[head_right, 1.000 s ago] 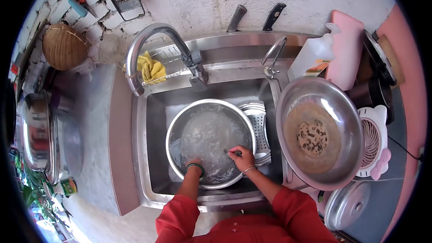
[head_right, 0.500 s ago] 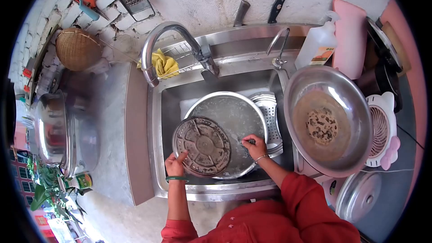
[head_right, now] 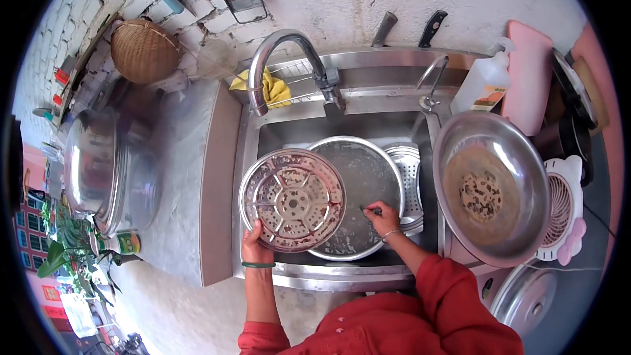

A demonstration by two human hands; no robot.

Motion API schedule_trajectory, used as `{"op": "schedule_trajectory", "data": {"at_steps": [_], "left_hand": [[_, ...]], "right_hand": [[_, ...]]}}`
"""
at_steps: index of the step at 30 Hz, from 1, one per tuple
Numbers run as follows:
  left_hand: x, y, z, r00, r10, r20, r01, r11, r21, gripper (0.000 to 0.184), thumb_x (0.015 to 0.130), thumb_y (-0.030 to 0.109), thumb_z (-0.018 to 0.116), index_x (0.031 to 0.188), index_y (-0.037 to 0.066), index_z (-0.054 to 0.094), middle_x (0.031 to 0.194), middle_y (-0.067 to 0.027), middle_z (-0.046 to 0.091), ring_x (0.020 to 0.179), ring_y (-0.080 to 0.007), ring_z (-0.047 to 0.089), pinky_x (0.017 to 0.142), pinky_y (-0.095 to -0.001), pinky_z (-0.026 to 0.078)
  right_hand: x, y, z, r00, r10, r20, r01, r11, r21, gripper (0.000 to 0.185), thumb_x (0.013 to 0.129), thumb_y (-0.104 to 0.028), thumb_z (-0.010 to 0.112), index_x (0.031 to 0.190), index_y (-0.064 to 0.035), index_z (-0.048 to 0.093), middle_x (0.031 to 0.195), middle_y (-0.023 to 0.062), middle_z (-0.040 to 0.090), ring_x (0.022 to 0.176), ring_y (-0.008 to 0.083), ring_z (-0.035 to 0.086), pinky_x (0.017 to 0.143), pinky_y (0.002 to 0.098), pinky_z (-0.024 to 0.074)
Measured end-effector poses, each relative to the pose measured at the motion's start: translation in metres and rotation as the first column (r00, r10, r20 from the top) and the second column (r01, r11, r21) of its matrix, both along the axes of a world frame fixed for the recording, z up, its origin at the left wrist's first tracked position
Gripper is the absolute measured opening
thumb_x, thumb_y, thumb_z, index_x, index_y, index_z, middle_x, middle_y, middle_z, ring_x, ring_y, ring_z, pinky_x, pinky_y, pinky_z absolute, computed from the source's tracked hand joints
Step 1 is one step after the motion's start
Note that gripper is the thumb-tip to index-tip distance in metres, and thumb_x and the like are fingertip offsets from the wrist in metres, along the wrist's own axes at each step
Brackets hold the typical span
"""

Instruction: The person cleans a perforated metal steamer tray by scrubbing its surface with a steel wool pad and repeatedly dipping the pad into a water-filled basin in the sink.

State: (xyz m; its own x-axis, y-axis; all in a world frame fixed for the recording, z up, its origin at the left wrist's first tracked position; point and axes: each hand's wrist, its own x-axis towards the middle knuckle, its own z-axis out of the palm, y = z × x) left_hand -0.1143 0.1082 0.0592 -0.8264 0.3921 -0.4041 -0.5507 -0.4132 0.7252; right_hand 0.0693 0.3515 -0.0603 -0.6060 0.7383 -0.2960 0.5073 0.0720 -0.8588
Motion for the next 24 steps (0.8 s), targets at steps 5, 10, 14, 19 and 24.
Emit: {"op": "schedule_trajectory", "data": {"at_steps": [5, 10, 14, 19, 24], "left_hand": [[0.001, -0.003, 0.001, 1.000, 0.025, -0.011, -0.023, 0.993, 0.118, 0.040, 0.086, 0.013, 0.058, 0.122, -0.002, 0.050, 0.119, -0.0133, 0.058, 0.109, -0.0269, 0.056, 0.099, -0.0411, 0.041], [0.000, -0.009, -0.006, 0.996, 0.015, 0.091, -0.030, 0.985, 0.171, 0.042, 0.089, 0.018, 0.054, 0.126, -0.002, 0.047, 0.126, -0.0146, 0.054, 0.116, -0.0295, 0.051, 0.102, -0.0436, 0.037], [0.004, -0.007, -0.004, 0.990, 0.032, 0.137, -0.058, 0.980, 0.191, 0.042, 0.091, 0.020, 0.049, 0.127, -0.001, 0.046, 0.129, -0.0152, 0.050, 0.118, -0.0311, 0.049, 0.104, -0.0457, 0.034], [0.011, 0.000, -0.003, 0.979, 0.038, 0.198, -0.075, 0.981, 0.181, 0.041, 0.093, 0.022, 0.045, 0.127, -0.002, 0.046, 0.129, -0.0152, 0.051, 0.120, -0.0305, 0.047, 0.105, -0.0461, 0.032], [0.021, 0.016, -0.018, 0.984, 0.015, 0.177, -0.032, 0.995, 0.098, 0.047, 0.095, 0.029, 0.045, 0.129, -0.002, 0.043, 0.131, -0.0152, 0.049, 0.122, -0.0293, 0.045, 0.106, -0.0436, 0.033]], "right_hand": [[-0.021, -0.017, -0.018, 0.939, 0.036, 0.343, -0.188, 0.887, 0.422, 0.044, 0.074, -0.033, 0.066, 0.107, -0.0066, 0.058, 0.115, 0.0134, 0.054, 0.109, 0.0340, 0.049, 0.094, 0.0433, 0.0386], [-0.021, -0.028, -0.011, 0.608, 0.537, 0.585, -0.771, 0.575, 0.273, 0.052, 0.065, -0.031, 0.067, 0.112, -0.0091, 0.059, 0.119, 0.0134, 0.055, 0.114, 0.0335, 0.050, 0.089, 0.0454, 0.0436], [-0.018, -0.006, -0.020, 0.365, 0.644, 0.672, -0.911, 0.394, 0.117, 0.039, 0.069, -0.026, 0.062, 0.104, -0.0089, 0.064, 0.100, 0.0144, 0.065, 0.093, 0.0326, 0.063, 0.078, 0.0435, 0.0496], [-0.050, 0.003, 0.006, 0.922, -0.319, 0.220, 0.382, 0.658, -0.649, 0.028, 0.072, -0.021, 0.065, 0.095, -0.0066, 0.066, 0.089, 0.0142, 0.066, 0.078, 0.0274, 0.064, 0.073, 0.0338, 0.0498], [-0.061, -0.033, 0.079, 0.848, 0.097, -0.521, -0.044, 0.993, 0.114, 0.034, 0.075, -0.005, 0.062, 0.109, -0.0065, 0.061, 0.104, 0.0122, 0.062, 0.089, 0.0265, 0.060, 0.083, 0.0332, 0.0466]]}}
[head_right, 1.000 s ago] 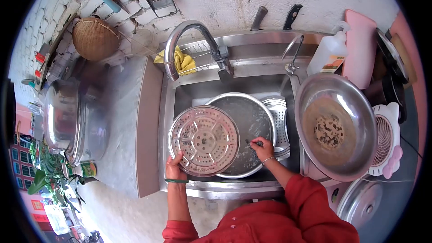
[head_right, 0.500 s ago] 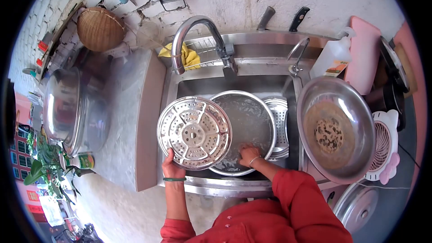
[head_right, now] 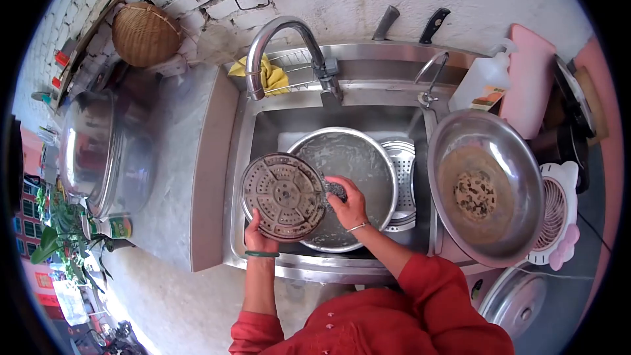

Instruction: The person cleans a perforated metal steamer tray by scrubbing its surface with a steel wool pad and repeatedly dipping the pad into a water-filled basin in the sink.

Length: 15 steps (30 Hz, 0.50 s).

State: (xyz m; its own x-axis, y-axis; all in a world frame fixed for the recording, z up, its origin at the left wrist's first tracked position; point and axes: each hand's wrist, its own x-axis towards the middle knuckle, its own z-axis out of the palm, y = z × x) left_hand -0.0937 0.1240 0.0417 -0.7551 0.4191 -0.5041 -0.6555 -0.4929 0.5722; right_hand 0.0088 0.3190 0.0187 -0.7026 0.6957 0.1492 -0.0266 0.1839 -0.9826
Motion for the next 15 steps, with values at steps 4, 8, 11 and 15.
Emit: {"op": "schedule_trajectory", "data": {"at_steps": [4, 8, 11, 15], "left_hand": [[0.014, 0.019, -0.005, 0.996, -0.085, -0.041, 0.089, 0.991, 0.099, 0.042, 0.095, 0.032, 0.045, 0.124, 0.001, 0.048, 0.121, -0.0116, 0.056, 0.113, -0.0262, 0.053, 0.099, -0.0411, 0.040], [0.040, 0.019, 0.018, 0.997, -0.068, 0.037, 0.063, 0.991, 0.114, 0.051, 0.096, 0.037, 0.043, 0.131, 0.001, 0.040, 0.131, -0.0129, 0.048, 0.121, -0.0271, 0.045, 0.102, -0.0422, 0.037], [0.055, -0.003, 0.020, 0.998, -0.069, -0.009, 0.069, 0.993, 0.097, 0.053, 0.096, 0.038, 0.042, 0.135, 0.003, 0.036, 0.135, -0.0121, 0.044, 0.126, -0.0279, 0.040, 0.105, -0.0447, 0.034], [0.054, -0.041, 0.024, 1.000, 0.031, -0.002, -0.030, 0.996, 0.081, 0.051, 0.096, 0.039, 0.040, 0.135, 0.006, 0.039, 0.135, -0.0113, 0.045, 0.124, -0.0288, 0.042, 0.105, -0.0468, 0.034]], "right_hand": [[-0.010, -0.048, 0.053, 0.957, 0.291, 0.013, -0.262, 0.841, 0.474, 0.041, 0.070, -0.006, 0.064, 0.110, -0.0119, 0.062, 0.115, 0.0066, 0.057, 0.110, 0.0303, 0.048, 0.094, 0.0404, 0.0402], [-0.031, -0.020, 0.014, 0.982, 0.174, 0.072, -0.184, 0.803, 0.567, 0.042, 0.062, -0.002, 0.062, 0.102, -0.0126, 0.065, 0.112, 0.0017, 0.059, 0.107, 0.0291, 0.048, 0.093, 0.0399, 0.0401], [-0.051, 0.025, -0.045, 0.965, -0.020, 0.262, -0.068, 0.943, 0.325, 0.029, 0.067, -0.004, 0.064, 0.094, -0.0113, 0.068, 0.109, 0.0015, 0.061, 0.105, 0.0273, 0.050, 0.091, 0.0374, 0.0417], [-0.039, 0.047, -0.056, 0.972, -0.045, 0.229, 0.014, 0.991, 0.134, 0.022, 0.071, -0.009, 0.070, 0.093, -0.0093, 0.069, 0.102, 0.0051, 0.064, 0.094, 0.0247, 0.057, 0.083, 0.0332, 0.0453]]}}
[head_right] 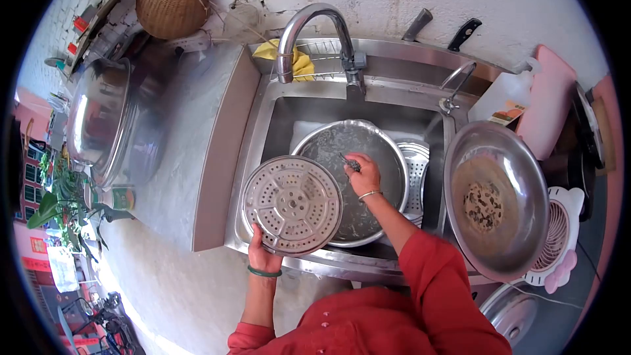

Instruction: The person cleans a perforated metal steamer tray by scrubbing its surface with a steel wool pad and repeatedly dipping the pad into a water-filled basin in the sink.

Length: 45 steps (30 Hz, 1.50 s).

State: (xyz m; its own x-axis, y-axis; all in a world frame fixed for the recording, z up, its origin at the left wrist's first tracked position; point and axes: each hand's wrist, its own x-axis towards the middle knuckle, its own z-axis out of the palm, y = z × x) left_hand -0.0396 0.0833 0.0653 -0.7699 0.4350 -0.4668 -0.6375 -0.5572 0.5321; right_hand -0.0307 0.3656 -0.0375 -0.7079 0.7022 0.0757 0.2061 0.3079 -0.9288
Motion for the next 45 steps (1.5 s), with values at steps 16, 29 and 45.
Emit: {"op": "schedule_trajectory", "data": {"at_steps": [16, 29, 45], "left_hand": [[0.026, -0.088, -0.063, 0.887, 0.435, 0.156, -0.448, 0.892, 0.059, 0.045, 0.096, 0.034, 0.043, 0.126, 0.001, 0.047, 0.124, -0.0148, 0.055, 0.114, -0.0298, 0.052, 0.101, -0.0456, 0.039], [0.040, -0.103, -0.071, 0.863, 0.504, -0.044, -0.441, 0.707, -0.553, 0.027, 0.078, 0.008, 0.071, 0.097, -0.002, 0.054, 0.087, -0.0091, 0.065, 0.072, -0.0139, 0.061, 0.068, -0.0256, 0.049], [-0.003, -0.099, -0.108, 0.956, 0.120, -0.267, -0.291, 0.289, -0.912, 0.078, 0.066, 0.050, 0.073, 0.117, -0.002, 0.045, 0.115, -0.0250, 0.054, 0.109, -0.0366, 0.053, 0.090, -0.0420, 0.043]], "right_hand": [[0.017, -0.006, -0.033, 0.949, -0.025, 0.314, 0.253, 0.655, -0.712, 0.030, 0.074, -0.034, 0.066, 0.097, -0.0147, 0.062, 0.087, 0.0010, 0.063, 0.073, 0.0178, 0.060, 0.061, 0.0373, 0.0448], [-0.027, -0.054, 0.012, 0.973, 0.062, 0.223, 0.157, 0.534, -0.831, 0.024, 0.076, -0.024, 0.066, 0.097, -0.0140, 0.064, 0.088, 0.0055, 0.063, 0.075, 0.0206, 0.060, 0.061, 0.0387, 0.0487], [-0.045, -0.232, 0.071, 0.728, 0.646, 0.229, -0.575, 0.395, 0.717, 0.026, 0.074, -0.025, 0.067, 0.086, -0.0050, 0.056, 0.090, 0.0130, 0.056, 0.092, 0.0334, 0.051, 0.083, 0.0441, 0.0408]]}}
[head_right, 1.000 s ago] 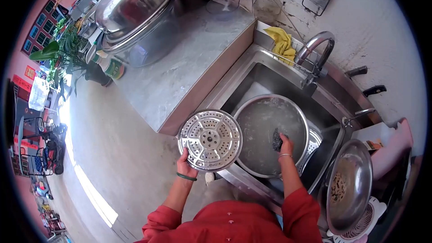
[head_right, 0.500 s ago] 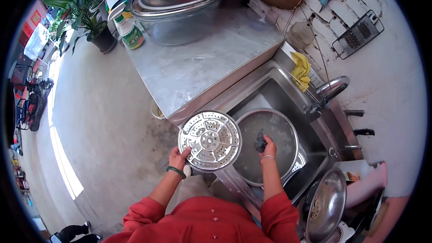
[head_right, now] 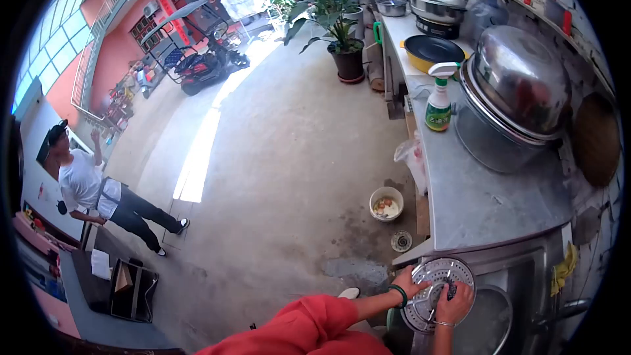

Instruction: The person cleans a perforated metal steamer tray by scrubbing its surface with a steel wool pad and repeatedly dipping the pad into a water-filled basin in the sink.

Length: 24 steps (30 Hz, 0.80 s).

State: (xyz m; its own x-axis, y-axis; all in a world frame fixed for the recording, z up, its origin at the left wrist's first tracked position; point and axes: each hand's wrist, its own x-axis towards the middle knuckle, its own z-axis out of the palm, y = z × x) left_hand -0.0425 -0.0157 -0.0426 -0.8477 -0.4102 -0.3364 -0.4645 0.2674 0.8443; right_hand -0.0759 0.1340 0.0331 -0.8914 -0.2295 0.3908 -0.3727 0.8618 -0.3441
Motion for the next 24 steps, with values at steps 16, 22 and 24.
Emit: {"op": "schedule_trajectory", "data": {"at_steps": [16, 22, 24], "left_hand": [[0.002, 0.006, 0.015, 0.999, 0.002, 0.051, -0.002, 1.000, -0.002, 0.072, 0.075, 0.052, 0.064, 0.121, 0.001, 0.041, 0.115, -0.0251, 0.053, 0.110, -0.0397, 0.051, 0.092, -0.0426, 0.043], [0.001, 0.006, 0.003, 0.999, -0.009, 0.039, 0.008, 0.999, 0.047, 0.074, 0.074, 0.057, 0.062, 0.121, 0.005, 0.039, 0.106, -0.0254, 0.059, 0.103, -0.0400, 0.056, 0.084, -0.0456, 0.046], [0.002, 0.002, 0.014, 0.996, -0.015, 0.093, 0.004, 0.993, 0.119, 0.074, 0.074, 0.057, 0.063, 0.120, 0.005, 0.040, 0.102, -0.0256, 0.061, 0.099, -0.0408, 0.058, 0.082, -0.0463, 0.047]], "right_hand": [[0.001, -0.026, 0.000, 0.981, 0.136, -0.138, -0.114, 0.981, 0.160, 0.019, 0.082, -0.017, 0.054, 0.078, 0.0004, 0.049, 0.081, 0.0198, 0.050, 0.082, 0.0388, 0.050, 0.071, 0.0475, 0.0398], [0.008, -0.023, -0.003, 0.998, 0.061, 0.026, -0.063, 0.992, 0.108, 0.021, 0.082, -0.019, 0.055, 0.072, -0.0007, 0.050, 0.075, 0.0189, 0.052, 0.077, 0.0387, 0.052, 0.067, 0.0479, 0.0412], [0.024, -0.016, -0.014, 0.997, 0.075, 0.026, -0.077, 0.992, 0.100, 0.021, 0.082, -0.019, 0.055, 0.072, -0.0014, 0.051, 0.073, 0.0185, 0.052, 0.074, 0.0391, 0.052, 0.065, 0.0481, 0.0413]]}}
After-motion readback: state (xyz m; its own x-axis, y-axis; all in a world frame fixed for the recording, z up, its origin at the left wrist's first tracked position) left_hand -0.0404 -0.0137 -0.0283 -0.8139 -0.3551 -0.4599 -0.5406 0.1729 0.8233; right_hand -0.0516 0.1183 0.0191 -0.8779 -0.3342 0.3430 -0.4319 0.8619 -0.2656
